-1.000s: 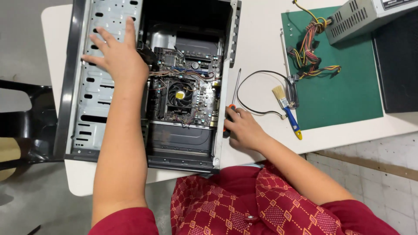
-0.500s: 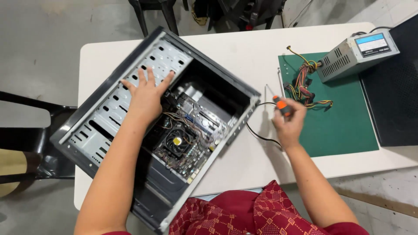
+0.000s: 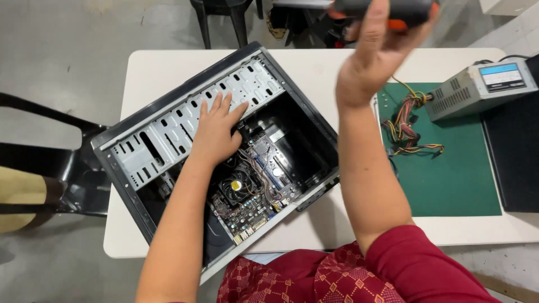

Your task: Disassembling a desktop computer by removing the power supply unit and the hard drive using a screwdriver.

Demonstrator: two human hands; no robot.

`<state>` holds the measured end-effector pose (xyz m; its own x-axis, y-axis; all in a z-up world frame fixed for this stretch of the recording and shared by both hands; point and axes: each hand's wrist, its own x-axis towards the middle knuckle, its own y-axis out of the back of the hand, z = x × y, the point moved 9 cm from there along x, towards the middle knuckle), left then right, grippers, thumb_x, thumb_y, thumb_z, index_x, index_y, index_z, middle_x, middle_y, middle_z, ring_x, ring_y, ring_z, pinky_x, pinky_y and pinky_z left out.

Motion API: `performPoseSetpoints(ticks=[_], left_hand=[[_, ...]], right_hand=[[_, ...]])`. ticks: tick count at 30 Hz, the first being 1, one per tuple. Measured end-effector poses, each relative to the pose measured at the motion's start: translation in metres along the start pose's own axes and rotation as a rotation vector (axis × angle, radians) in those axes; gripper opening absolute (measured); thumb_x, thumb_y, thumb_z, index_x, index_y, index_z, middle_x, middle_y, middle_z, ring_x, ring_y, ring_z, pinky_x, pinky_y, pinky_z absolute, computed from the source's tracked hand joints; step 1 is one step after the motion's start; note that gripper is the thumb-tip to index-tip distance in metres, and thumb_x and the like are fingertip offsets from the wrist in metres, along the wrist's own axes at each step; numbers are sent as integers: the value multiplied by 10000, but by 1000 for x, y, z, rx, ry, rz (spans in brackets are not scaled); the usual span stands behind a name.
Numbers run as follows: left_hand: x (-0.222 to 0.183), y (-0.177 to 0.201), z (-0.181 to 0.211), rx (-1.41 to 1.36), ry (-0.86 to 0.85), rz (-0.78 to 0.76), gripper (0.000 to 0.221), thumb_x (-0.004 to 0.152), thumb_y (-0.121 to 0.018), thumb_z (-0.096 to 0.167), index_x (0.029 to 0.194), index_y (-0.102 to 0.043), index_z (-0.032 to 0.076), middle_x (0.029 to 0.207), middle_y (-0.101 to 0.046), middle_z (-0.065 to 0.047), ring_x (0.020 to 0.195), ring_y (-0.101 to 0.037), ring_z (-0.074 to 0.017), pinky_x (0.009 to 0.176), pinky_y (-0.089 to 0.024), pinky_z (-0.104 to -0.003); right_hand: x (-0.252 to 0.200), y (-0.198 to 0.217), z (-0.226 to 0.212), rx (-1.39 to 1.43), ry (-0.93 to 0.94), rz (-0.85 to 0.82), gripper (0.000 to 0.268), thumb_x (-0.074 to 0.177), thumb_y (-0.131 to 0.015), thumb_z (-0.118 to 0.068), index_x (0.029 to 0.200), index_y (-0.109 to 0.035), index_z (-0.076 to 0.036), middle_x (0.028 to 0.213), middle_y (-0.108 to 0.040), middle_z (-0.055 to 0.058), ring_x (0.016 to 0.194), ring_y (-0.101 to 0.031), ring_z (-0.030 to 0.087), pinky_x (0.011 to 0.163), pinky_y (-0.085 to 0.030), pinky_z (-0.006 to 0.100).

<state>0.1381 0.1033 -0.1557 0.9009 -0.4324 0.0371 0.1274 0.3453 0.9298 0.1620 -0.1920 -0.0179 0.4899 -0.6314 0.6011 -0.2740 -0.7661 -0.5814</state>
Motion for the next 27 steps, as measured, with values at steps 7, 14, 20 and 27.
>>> performPoseSetpoints(ticks=[7, 14, 20, 27], left_hand=[[-9, 36, -21, -545, 129, 116, 562, 874, -722, 211, 1423, -603, 211, 1466, -608, -110, 1458, -443, -300, 1189, -292, -539], [1, 27, -26, -468, 17, 226, 289, 957, -711, 226, 1236, -753, 165, 1283, -722, -135, 1335, -567, -344, 1106, -401, -519], [9, 14, -39, -491, 34, 244, 231, 944, -691, 148, 1151, -791, 166, 1145, -785, -61, 1286, -615, -307, 1087, -433, -467], [16, 13, -47, -522, 90, 269, 195, 920, -738, 196, 1101, -809, 205, 1099, -793, -67, 1193, -663, -270, 946, -499, -456]], right_hand=[[-59, -85, -12, -199, 25, -306, 210, 1095, -571, -247, 1219, -455, -122, 956, -597, 103, 868, -573, 184, 888, -483, 305], [-82, -135, 7, -240, 7, -616, 277, 1125, -643, -187, 1347, -493, -113, 1152, -631, 84, 985, -630, 197, 888, -523, 337], [-93, -135, 26, -339, -36, -629, 213, 1096, -632, -185, 1205, -485, -75, 787, -417, 20, 706, -409, 144, 678, -370, 291], [-90, -125, 30, -268, 46, -593, 185, 1084, -628, -197, 1149, -493, -88, 977, -535, 61, 864, -540, 183, 805, -459, 327]])
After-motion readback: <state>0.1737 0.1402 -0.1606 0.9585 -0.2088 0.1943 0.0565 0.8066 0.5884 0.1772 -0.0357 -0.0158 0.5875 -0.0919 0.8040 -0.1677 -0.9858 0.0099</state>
